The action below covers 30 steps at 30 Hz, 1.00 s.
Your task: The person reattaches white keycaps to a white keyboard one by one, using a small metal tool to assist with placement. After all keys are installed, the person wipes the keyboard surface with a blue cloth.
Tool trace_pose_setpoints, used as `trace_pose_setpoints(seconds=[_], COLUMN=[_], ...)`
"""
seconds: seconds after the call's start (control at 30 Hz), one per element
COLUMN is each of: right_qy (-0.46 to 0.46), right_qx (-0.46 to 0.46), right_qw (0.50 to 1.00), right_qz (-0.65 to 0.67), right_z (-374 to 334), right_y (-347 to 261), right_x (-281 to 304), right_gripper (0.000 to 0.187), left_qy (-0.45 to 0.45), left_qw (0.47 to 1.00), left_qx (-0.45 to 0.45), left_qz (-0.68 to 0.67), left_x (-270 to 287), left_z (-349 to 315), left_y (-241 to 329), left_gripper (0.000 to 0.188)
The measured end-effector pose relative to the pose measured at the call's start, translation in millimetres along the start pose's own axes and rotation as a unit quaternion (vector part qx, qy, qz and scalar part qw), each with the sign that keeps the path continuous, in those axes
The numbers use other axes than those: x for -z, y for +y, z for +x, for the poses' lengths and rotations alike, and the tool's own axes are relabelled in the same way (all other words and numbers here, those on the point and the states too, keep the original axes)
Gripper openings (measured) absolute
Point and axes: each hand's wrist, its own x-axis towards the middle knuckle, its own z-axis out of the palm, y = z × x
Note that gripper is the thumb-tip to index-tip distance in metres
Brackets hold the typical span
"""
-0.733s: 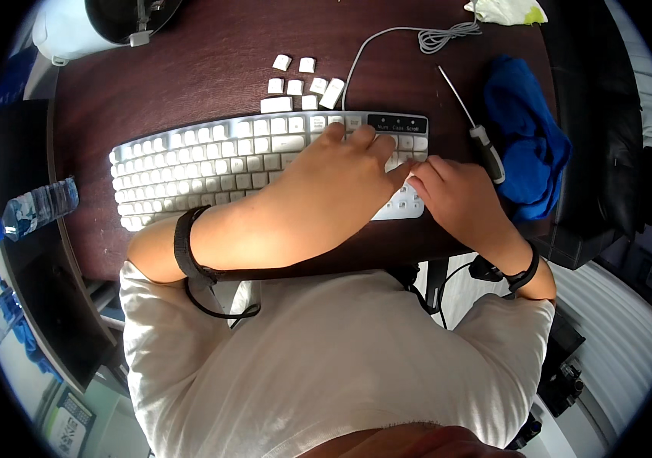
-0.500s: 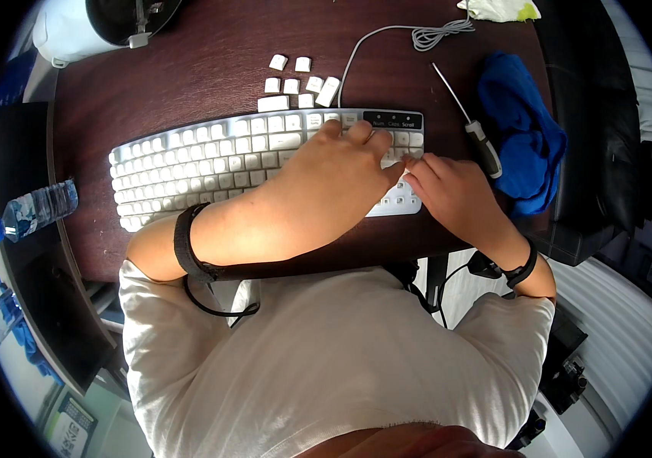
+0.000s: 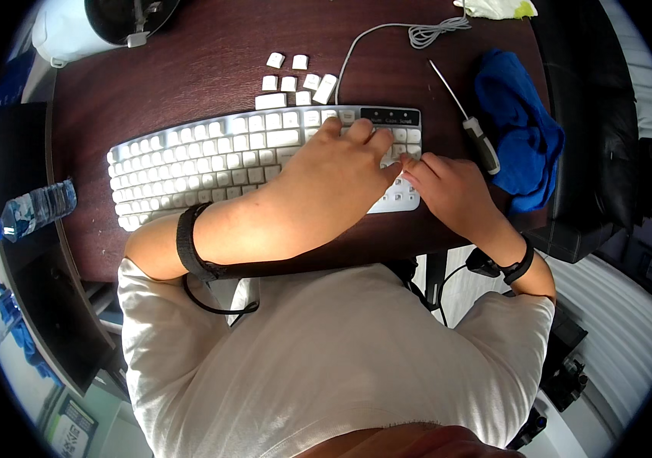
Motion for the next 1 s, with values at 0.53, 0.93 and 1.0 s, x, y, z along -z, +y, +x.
trace_pose_setpoints(seconds=[0.53, 0.93, 1.0], right_qy=[-0.048, -0.023, -0.006], right_qx=[0.047, 0.025, 0.025], right_qw=[0.997, 0.999, 1.0], right_qz=[-0.023, -0.009, -0.001], right_z=[21.8, 2.8, -0.2], right_y=[-7.9, 1.0, 4.6], right_x=[21.9, 5.4, 0.2], right_gripper=[0.013, 0.024, 0.025], left_qy=[-0.022, 0.03, 0.028], left_qw=[0.999, 0.999, 0.999], left_qx=[0.012, 0.007, 0.005], left_qz=[0.023, 0.034, 0.039], left_x=[0.0, -7.9, -6.9], left_z=[-3.0, -4.3, -4.0], left_y=[2.6, 4.4, 4.4], left_gripper=[0.043, 0.05, 0.052])
